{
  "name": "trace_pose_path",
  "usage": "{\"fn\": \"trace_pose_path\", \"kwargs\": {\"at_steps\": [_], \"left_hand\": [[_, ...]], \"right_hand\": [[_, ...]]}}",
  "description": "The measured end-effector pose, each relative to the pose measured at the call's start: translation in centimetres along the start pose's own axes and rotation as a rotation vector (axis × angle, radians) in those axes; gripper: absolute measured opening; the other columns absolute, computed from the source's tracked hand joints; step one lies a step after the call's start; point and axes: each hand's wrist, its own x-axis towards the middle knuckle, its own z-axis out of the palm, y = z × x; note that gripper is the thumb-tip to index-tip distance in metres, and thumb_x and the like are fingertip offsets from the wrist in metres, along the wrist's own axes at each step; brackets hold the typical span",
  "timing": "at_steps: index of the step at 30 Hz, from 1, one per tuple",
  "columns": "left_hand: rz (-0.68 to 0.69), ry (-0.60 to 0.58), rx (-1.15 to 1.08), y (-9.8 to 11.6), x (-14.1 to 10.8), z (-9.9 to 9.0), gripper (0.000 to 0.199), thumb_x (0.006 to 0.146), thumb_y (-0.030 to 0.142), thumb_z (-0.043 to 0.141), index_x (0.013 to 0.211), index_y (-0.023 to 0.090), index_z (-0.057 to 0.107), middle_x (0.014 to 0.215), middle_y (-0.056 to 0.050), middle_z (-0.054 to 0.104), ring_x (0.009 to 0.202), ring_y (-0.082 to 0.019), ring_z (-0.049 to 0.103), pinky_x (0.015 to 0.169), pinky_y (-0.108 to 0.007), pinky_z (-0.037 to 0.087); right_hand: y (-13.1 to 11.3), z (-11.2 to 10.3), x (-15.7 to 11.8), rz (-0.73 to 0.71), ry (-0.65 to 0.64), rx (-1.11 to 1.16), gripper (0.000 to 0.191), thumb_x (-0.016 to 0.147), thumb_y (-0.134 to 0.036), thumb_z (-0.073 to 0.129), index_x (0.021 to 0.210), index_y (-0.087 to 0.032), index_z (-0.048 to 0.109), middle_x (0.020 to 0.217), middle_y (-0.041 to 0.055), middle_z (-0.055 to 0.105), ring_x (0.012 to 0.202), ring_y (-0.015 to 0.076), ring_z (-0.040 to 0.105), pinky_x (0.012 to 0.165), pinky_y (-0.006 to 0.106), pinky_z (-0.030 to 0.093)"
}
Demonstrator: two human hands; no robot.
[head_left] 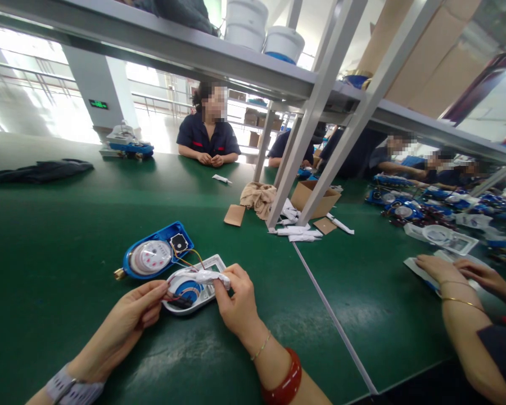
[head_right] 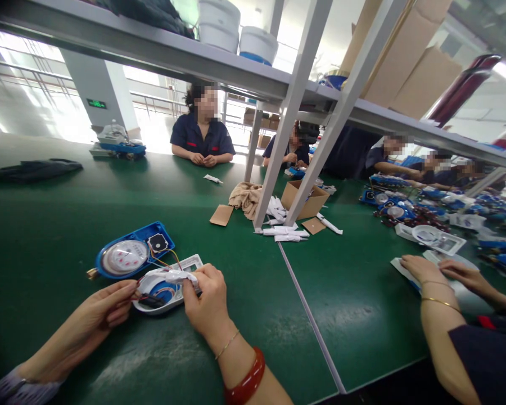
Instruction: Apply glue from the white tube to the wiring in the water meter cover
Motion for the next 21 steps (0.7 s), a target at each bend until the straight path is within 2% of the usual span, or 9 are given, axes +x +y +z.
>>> {"fn": "trace_pose_path", "kwargs": {"at_steps": [5, 13, 17, 21], "left_hand": [[0.000, -0.003, -0.007, 0.00, 0.04, -0.04, 0.040, 0.059, 0.041, 0.087, 0.075, 0.011, 0.066, 0.066, 0.001, 0.061, 0.040, 0.001, 0.033, 0.036, -0.011, 0.026], [0.066, -0.037, -0.010, -0.01, -0.13, 0.34, 0.031, 0.067, 0.035, 0.081, 0.074, 0.010, 0.063, 0.065, 0.000, 0.060, 0.039, 0.002, 0.031, 0.037, -0.013, 0.019], [0.067, -0.057, -0.082, -0.09, 0.15, 0.36, 0.033, 0.065, 0.035, 0.082, 0.074, 0.010, 0.062, 0.066, -0.001, 0.061, 0.038, 0.002, 0.030, 0.038, -0.016, 0.014], [0.064, -0.024, -0.088, -0.10, 0.24, 0.25, 0.037, 0.061, 0.037, 0.084, 0.073, 0.010, 0.060, 0.065, -0.002, 0.061, 0.037, 0.002, 0.031, 0.039, -0.018, 0.012]], "right_hand": [[0.01, -0.06, 0.02, -0.005, 0.000, -0.022, 0.020, 0.087, -0.022, 0.053, 0.069, -0.019, 0.061, 0.075, 0.0026, 0.057, 0.072, 0.0150, 0.054, 0.066, 0.028, 0.043], [0.14, -0.29, -0.06, -0.023, -0.026, -0.021, 0.021, 0.089, -0.023, 0.051, 0.074, -0.018, 0.065, 0.077, 0.0042, 0.059, 0.071, 0.0151, 0.056, 0.061, 0.028, 0.043], [0.34, -0.39, 0.17, -0.027, -0.027, 0.009, 0.019, 0.088, -0.025, 0.056, 0.072, -0.019, 0.064, 0.074, 0.0035, 0.057, 0.067, 0.0150, 0.054, 0.056, 0.027, 0.041], [0.47, -0.48, 0.44, -0.057, -0.018, -0.001, 0.018, 0.086, -0.026, 0.058, 0.070, -0.020, 0.063, 0.071, 0.0021, 0.056, 0.063, 0.0143, 0.053, 0.055, 0.028, 0.042]]}}
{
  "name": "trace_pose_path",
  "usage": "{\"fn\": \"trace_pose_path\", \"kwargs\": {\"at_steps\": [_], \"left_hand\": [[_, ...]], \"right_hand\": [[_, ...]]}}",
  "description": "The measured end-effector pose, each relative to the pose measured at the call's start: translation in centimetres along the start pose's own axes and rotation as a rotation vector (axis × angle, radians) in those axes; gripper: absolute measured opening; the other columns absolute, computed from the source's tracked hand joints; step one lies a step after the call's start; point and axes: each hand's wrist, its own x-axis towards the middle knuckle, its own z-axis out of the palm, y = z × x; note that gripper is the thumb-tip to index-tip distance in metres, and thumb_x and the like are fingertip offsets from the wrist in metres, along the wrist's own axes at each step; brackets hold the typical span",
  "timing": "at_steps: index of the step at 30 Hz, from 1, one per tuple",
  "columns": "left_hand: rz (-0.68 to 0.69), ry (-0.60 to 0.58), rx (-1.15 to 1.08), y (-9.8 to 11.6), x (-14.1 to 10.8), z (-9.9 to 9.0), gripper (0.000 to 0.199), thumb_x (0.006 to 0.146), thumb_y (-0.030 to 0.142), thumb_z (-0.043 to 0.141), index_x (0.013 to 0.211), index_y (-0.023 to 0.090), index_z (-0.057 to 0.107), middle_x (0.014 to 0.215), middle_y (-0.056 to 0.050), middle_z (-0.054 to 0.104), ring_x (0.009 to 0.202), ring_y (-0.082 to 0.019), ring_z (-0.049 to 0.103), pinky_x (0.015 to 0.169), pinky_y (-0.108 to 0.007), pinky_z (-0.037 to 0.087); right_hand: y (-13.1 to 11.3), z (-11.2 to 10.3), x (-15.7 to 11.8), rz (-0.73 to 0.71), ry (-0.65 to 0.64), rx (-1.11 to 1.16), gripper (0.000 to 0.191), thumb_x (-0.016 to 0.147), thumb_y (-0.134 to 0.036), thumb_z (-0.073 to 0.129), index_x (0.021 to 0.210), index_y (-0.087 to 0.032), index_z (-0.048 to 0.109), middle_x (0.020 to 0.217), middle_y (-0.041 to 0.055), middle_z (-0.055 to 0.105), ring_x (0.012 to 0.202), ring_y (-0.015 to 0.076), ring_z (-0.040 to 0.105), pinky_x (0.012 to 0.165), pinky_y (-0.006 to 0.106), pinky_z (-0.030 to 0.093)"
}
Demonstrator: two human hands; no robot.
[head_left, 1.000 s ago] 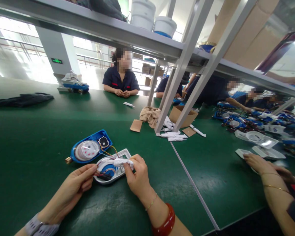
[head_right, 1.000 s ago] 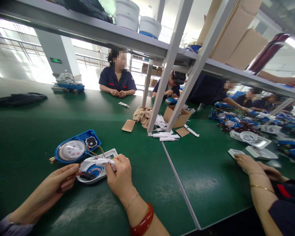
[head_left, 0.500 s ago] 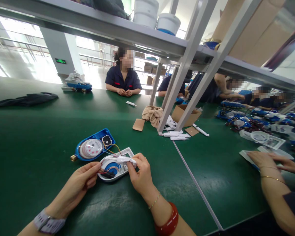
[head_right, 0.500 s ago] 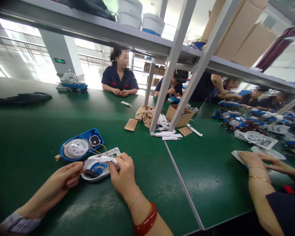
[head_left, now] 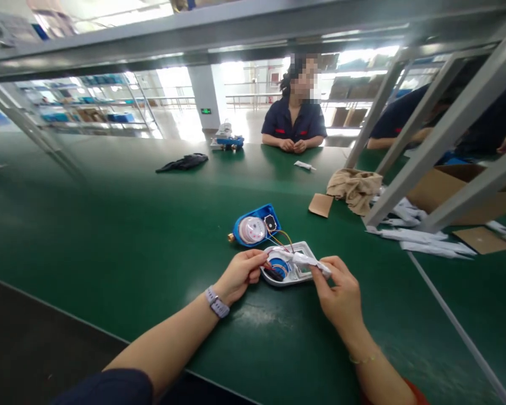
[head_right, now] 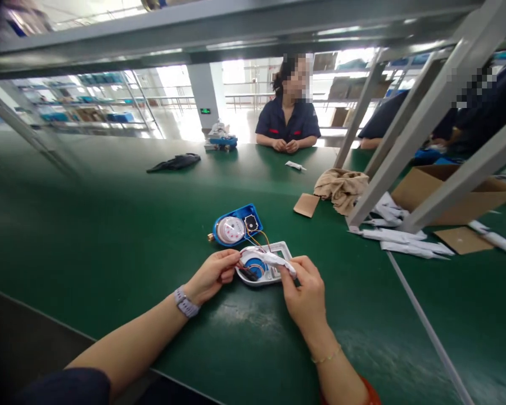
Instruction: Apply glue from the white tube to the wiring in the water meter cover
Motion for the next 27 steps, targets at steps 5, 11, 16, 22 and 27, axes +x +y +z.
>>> {"fn": "trace_pose_path", "kwargs": {"at_steps": [5, 11, 16, 22, 27], "left_hand": [[0.001, -0.012, -0.018, 0.02, -0.13, 0.02, 0.037, 0.061, 0.037, 0.083, 0.072, 0.011, 0.060, 0.064, -0.002, 0.061, 0.037, 0.001, 0.030, 0.039, -0.019, 0.012], [-0.005, -0.024, -0.025, -0.07, 0.00, -0.03, 0.036, 0.062, 0.037, 0.083, 0.073, 0.011, 0.061, 0.064, -0.002, 0.062, 0.037, 0.001, 0.029, 0.039, -0.019, 0.010], [-0.002, -0.023, -0.021, -0.06, -0.07, 0.03, 0.032, 0.066, 0.035, 0.081, 0.075, 0.011, 0.062, 0.066, -0.002, 0.062, 0.037, 0.001, 0.030, 0.038, -0.018, 0.011], [-0.007, -0.013, 0.004, -0.01, -0.18, 0.20, 0.033, 0.065, 0.035, 0.082, 0.074, 0.010, 0.062, 0.067, -0.001, 0.062, 0.038, 0.002, 0.031, 0.038, -0.014, 0.016], [-0.024, 0.004, 0.039, -0.02, -0.11, 0.11, 0.033, 0.066, 0.036, 0.082, 0.076, 0.010, 0.063, 0.068, -0.001, 0.063, 0.039, 0.003, 0.031, 0.037, -0.012, 0.020]], "right_hand": [[0.20, -0.04, -0.07, -0.026, 0.039, -0.054, 0.018, 0.086, -0.027, 0.058, 0.071, -0.021, 0.063, 0.072, 0.0027, 0.057, 0.063, 0.0150, 0.054, 0.054, 0.029, 0.042], [0.09, 0.10, -0.11, -0.034, 0.018, -0.056, 0.017, 0.087, -0.027, 0.057, 0.074, -0.021, 0.064, 0.074, 0.0028, 0.059, 0.066, 0.0155, 0.056, 0.057, 0.029, 0.044], [0.02, 0.10, -0.15, -0.018, 0.027, -0.038, 0.017, 0.088, -0.024, 0.056, 0.073, -0.020, 0.062, 0.074, 0.0026, 0.057, 0.067, 0.0150, 0.055, 0.062, 0.030, 0.044], [-0.16, 0.39, -0.30, 0.017, 0.015, -0.012, 0.020, 0.090, -0.024, 0.054, 0.072, -0.019, 0.063, 0.076, 0.0035, 0.058, 0.071, 0.0159, 0.056, 0.063, 0.029, 0.044], [-0.14, 0.63, -0.24, 0.028, 0.032, -0.002, 0.021, 0.089, -0.023, 0.053, 0.071, -0.019, 0.063, 0.075, 0.0039, 0.059, 0.073, 0.0164, 0.055, 0.065, 0.030, 0.044]]}}
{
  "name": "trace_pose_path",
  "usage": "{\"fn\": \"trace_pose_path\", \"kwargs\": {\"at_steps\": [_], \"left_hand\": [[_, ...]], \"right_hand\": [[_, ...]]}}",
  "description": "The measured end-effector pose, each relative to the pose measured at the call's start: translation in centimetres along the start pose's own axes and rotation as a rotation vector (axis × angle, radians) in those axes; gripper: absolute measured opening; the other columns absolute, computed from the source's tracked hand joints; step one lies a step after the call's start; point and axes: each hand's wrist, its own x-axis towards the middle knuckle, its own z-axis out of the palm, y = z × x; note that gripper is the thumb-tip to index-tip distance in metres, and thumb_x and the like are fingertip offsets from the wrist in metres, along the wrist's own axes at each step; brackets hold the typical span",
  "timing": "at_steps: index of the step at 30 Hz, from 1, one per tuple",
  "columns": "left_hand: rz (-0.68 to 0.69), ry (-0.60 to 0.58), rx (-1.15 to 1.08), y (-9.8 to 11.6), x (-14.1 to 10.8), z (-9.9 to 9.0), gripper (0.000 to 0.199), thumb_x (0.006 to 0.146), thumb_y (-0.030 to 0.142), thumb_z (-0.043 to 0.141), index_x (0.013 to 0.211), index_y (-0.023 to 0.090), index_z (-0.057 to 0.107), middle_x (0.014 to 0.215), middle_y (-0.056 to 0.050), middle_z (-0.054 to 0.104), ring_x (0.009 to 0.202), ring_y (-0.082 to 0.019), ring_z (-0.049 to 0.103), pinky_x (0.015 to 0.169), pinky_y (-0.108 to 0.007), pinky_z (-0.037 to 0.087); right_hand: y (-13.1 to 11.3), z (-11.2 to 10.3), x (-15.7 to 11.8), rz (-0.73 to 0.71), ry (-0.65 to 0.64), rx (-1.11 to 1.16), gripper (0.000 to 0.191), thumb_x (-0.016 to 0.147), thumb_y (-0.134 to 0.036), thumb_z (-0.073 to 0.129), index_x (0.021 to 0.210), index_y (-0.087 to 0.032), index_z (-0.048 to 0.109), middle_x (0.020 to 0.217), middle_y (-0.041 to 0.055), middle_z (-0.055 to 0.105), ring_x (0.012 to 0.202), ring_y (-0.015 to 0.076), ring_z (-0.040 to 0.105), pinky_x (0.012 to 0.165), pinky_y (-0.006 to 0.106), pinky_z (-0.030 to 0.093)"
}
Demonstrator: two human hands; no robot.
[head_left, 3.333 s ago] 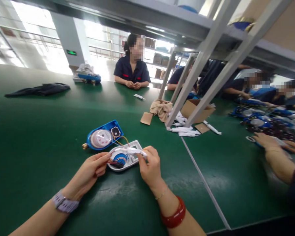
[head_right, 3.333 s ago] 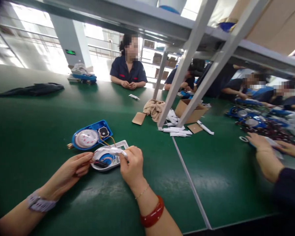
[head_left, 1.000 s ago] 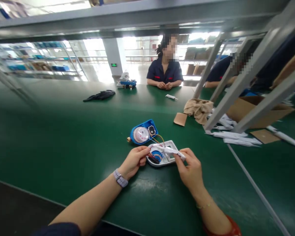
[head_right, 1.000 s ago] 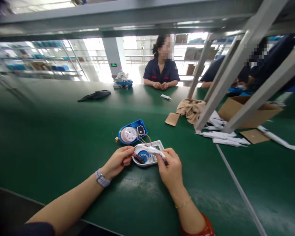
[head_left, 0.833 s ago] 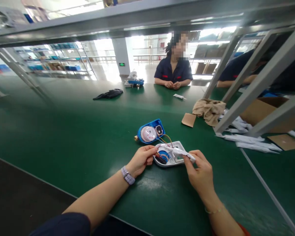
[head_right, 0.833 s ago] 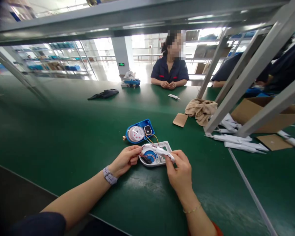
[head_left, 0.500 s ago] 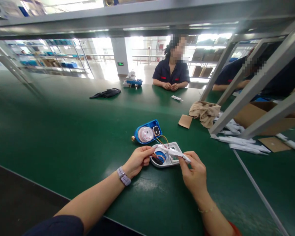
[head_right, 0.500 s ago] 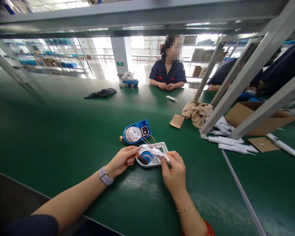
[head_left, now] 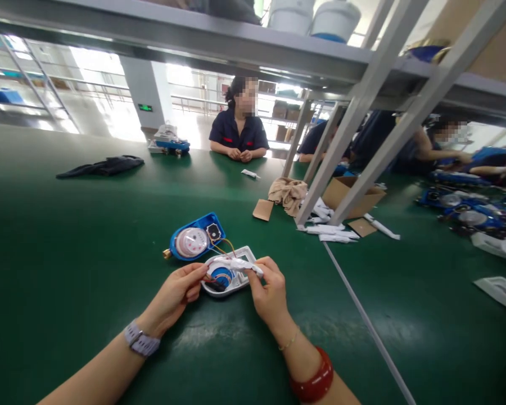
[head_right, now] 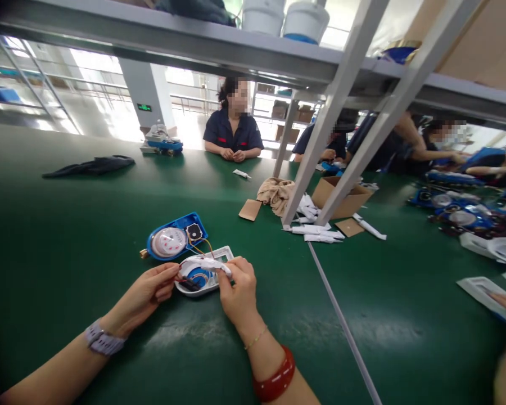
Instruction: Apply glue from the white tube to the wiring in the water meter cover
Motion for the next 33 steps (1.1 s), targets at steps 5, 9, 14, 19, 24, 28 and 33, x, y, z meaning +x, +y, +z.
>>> {"fn": "trace_pose_path", "kwargs": {"at_steps": [5, 9, 14, 19, 24, 28, 33], "left_hand": [[-0.028, -0.009, 0.005, -0.09, 0.00, -0.32, 0.035, 0.065, 0.037, 0.084, 0.075, 0.011, 0.063, 0.067, 0.001, 0.062, 0.039, 0.002, 0.031, 0.037, -0.011, 0.023], [-0.048, 0.020, 0.017, -0.10, 0.12, -0.40, 0.039, 0.060, 0.038, 0.086, 0.076, 0.011, 0.064, 0.065, 0.002, 0.060, 0.039, 0.002, 0.031, 0.035, -0.011, 0.025], [-0.045, 0.044, 0.025, -0.06, 0.30, -0.26, 0.041, 0.057, 0.039, 0.088, 0.075, 0.010, 0.065, 0.067, 0.000, 0.063, 0.038, 0.002, 0.032, 0.034, -0.010, 0.025], [-0.046, 0.071, 0.024, 0.09, 0.02, -0.04, 0.047, 0.050, 0.041, 0.091, 0.074, 0.010, 0.065, 0.066, 0.000, 0.063, 0.038, 0.002, 0.032, 0.034, -0.010, 0.026], [-0.043, 0.037, 0.024, -0.04, 0.13, -0.31, 0.043, 0.056, 0.041, 0.088, 0.075, 0.010, 0.065, 0.066, 0.001, 0.062, 0.039, 0.002, 0.032, 0.034, -0.010, 0.026], [-0.039, 0.025, 0.023, -0.15, 0.22, -0.44, 0.041, 0.059, 0.040, 0.087, 0.076, 0.011, 0.065, 0.066, 0.001, 0.062, 0.039, 0.002, 0.033, 0.035, -0.010, 0.027], [-0.045, 0.030, 0.030, -0.03, 0.07, -0.26, 0.041, 0.057, 0.040, 0.088, 0.075, 0.011, 0.065, 0.067, 0.002, 0.062, 0.040, 0.001, 0.034, 0.035, -0.010, 0.028]], "right_hand": [[-0.01, 0.05, -0.05, 0.030, 0.020, 0.009, 0.023, 0.090, -0.023, 0.052, 0.070, -0.018, 0.062, 0.075, 0.0036, 0.059, 0.073, 0.0156, 0.054, 0.066, 0.030, 0.042], [-0.14, -0.04, -0.05, 0.033, 0.015, 0.011, 0.025, 0.089, -0.025, 0.053, 0.066, -0.019, 0.060, 0.073, 0.0023, 0.057, 0.072, 0.0149, 0.053, 0.067, 0.029, 0.041], [0.06, -0.12, -0.04, 0.034, 0.021, 0.005, 0.023, 0.089, -0.024, 0.054, 0.067, -0.019, 0.059, 0.074, 0.0021, 0.057, 0.072, 0.0151, 0.053, 0.067, 0.030, 0.040], [0.16, -0.17, -0.05, 0.027, 0.028, 0.002, 0.022, 0.089, -0.024, 0.054, 0.068, -0.019, 0.059, 0.074, 0.0019, 0.058, 0.073, 0.0152, 0.053, 0.068, 0.030, 0.040], [-0.03, -0.27, -0.04, 0.018, 0.028, 0.007, 0.022, 0.089, -0.025, 0.054, 0.068, -0.019, 0.060, 0.074, 0.0021, 0.058, 0.073, 0.0153, 0.053, 0.068, 0.031, 0.040], [-0.14, -0.23, -0.08, 0.005, 0.027, 0.013, 0.023, 0.089, -0.026, 0.053, 0.068, -0.019, 0.059, 0.073, 0.0021, 0.057, 0.073, 0.0154, 0.053, 0.068, 0.031, 0.040], [-0.05, -0.17, -0.10, -0.006, 0.022, 0.011, 0.023, 0.089, -0.025, 0.054, 0.067, -0.019, 0.058, 0.073, 0.0017, 0.056, 0.072, 0.0152, 0.052, 0.068, 0.031, 0.039]]}}
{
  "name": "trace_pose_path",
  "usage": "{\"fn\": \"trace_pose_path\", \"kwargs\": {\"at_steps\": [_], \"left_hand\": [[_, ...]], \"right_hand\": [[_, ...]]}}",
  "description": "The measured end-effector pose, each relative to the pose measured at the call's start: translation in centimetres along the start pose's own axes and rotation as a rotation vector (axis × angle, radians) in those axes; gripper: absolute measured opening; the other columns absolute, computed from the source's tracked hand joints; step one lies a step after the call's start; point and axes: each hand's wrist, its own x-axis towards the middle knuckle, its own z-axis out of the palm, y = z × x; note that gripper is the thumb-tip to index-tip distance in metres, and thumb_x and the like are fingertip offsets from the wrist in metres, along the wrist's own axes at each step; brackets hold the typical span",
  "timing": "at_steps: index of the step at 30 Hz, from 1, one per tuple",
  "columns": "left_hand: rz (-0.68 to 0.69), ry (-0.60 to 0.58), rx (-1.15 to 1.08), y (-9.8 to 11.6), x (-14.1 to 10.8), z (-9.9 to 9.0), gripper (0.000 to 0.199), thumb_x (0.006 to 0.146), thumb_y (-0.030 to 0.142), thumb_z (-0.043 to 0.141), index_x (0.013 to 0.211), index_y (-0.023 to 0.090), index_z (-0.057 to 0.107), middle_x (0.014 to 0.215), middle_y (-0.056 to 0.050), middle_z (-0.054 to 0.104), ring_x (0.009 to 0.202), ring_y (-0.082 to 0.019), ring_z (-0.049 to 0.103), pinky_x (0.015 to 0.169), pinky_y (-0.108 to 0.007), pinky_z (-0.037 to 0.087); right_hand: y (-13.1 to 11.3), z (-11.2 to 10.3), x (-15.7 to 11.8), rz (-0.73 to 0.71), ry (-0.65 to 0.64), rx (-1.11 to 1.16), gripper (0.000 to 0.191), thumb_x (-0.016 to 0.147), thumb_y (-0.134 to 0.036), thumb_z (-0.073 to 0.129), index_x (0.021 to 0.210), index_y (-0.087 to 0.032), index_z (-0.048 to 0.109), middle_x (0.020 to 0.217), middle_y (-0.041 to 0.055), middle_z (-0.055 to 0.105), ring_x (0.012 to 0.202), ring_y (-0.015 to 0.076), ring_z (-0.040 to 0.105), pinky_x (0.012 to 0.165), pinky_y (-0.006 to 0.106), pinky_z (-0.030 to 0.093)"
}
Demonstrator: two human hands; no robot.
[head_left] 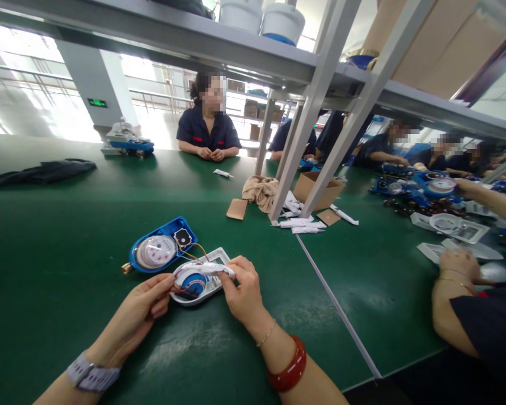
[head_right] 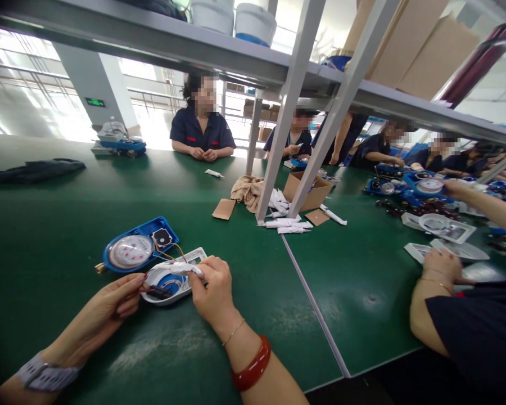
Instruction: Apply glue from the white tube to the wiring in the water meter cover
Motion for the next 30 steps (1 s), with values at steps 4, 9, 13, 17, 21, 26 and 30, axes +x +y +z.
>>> {"fn": "trace_pose_path", "kwargs": {"at_steps": [4, 9, 13, 17, 21, 26, 30], "left_hand": [[0.001, -0.008, 0.006, -0.11, 0.05, -0.19, 0.040, 0.058, 0.040, 0.087, 0.075, 0.011, 0.065, 0.068, 0.001, 0.062, 0.040, 0.002, 0.033, 0.034, -0.010, 0.027], [0.003, -0.014, 0.005, -0.18, 0.09, -0.30, 0.039, 0.060, 0.040, 0.087, 0.077, 0.011, 0.066, 0.068, 0.001, 0.062, 0.040, 0.002, 0.033, 0.035, -0.010, 0.026], [0.002, -0.008, 0.009, -0.11, 0.11, -0.23, 0.040, 0.059, 0.041, 0.087, 0.076, 0.011, 0.066, 0.068, 0.001, 0.062, 0.040, 0.002, 0.033, 0.035, -0.010, 0.026], [-0.001, -0.010, 0.018, -0.17, 0.13, -0.38, 0.039, 0.060, 0.040, 0.086, 0.077, 0.011, 0.066, 0.069, 0.001, 0.062, 0.040, 0.001, 0.033, 0.035, -0.010, 0.025], [0.012, -0.018, 0.033, -0.10, -0.09, -0.31, 0.035, 0.064, 0.039, 0.084, 0.077, 0.011, 0.066, 0.068, 0.001, 0.061, 0.041, 0.001, 0.033, 0.036, -0.011, 0.025], [0.044, -0.019, 0.061, 0.25, -0.31, 0.13, 0.035, 0.064, 0.038, 0.084, 0.077, 0.010, 0.066, 0.068, -0.001, 0.063, 0.041, 0.000, 0.034, 0.037, -0.012, 0.025], [0.096, -0.023, 0.056, 0.28, -0.48, 0.50, 0.035, 0.065, 0.038, 0.082, 0.074, 0.010, 0.064, 0.066, -0.001, 0.063, 0.039, 0.001, 0.033, 0.038, -0.012, 0.023]], "right_hand": [[0.12, 0.00, -0.02, 0.001, 0.005, -0.006, 0.023, 0.090, -0.026, 0.053, 0.069, -0.020, 0.059, 0.073, 0.0019, 0.056, 0.072, 0.0153, 0.052, 0.068, 0.031, 0.039], [0.16, 0.01, -0.07, -0.002, 0.008, -0.011, 0.023, 0.090, -0.026, 0.054, 0.069, -0.019, 0.059, 0.074, 0.0018, 0.056, 0.073, 0.0154, 0.052, 0.068, 0.031, 0.038], [0.21, -0.03, -0.08, -0.002, 0.009, -0.014, 0.022, 0.090, -0.026, 0.053, 0.070, -0.019, 0.061, 0.074, 0.0019, 0.057, 0.073, 0.0153, 0.052, 0.068, 0.031, 0.039], [0.24, -0.11, -0.06, -0.003, 0.011, -0.018, 0.021, 0.090, -0.025, 0.054, 0.072, -0.019, 0.062, 0.075, 0.0021, 0.057, 0.073, 0.0151, 0.053, 0.068, 0.031, 0.039], [0.10, -0.20, 0.02, -0.005, 0.017, -0.035, 0.021, 0.090, -0.025, 0.053, 0.072, -0.019, 0.062, 0.074, 0.0022, 0.058, 0.072, 0.0151, 0.053, 0.068, 0.031, 0.040], [0.01, -0.33, 0.15, -0.012, 0.007, -0.074, 0.023, 0.090, -0.025, 0.052, 0.070, -0.019, 0.062, 0.073, 0.0024, 0.058, 0.071, 0.0149, 0.054, 0.068, 0.030, 0.042], [-0.12, -0.46, 0.14, -0.019, -0.010, -0.067, 0.022, 0.090, -0.023, 0.051, 0.071, -0.019, 0.062, 0.074, 0.0035, 0.059, 0.072, 0.0153, 0.055, 0.066, 0.030, 0.043]]}}
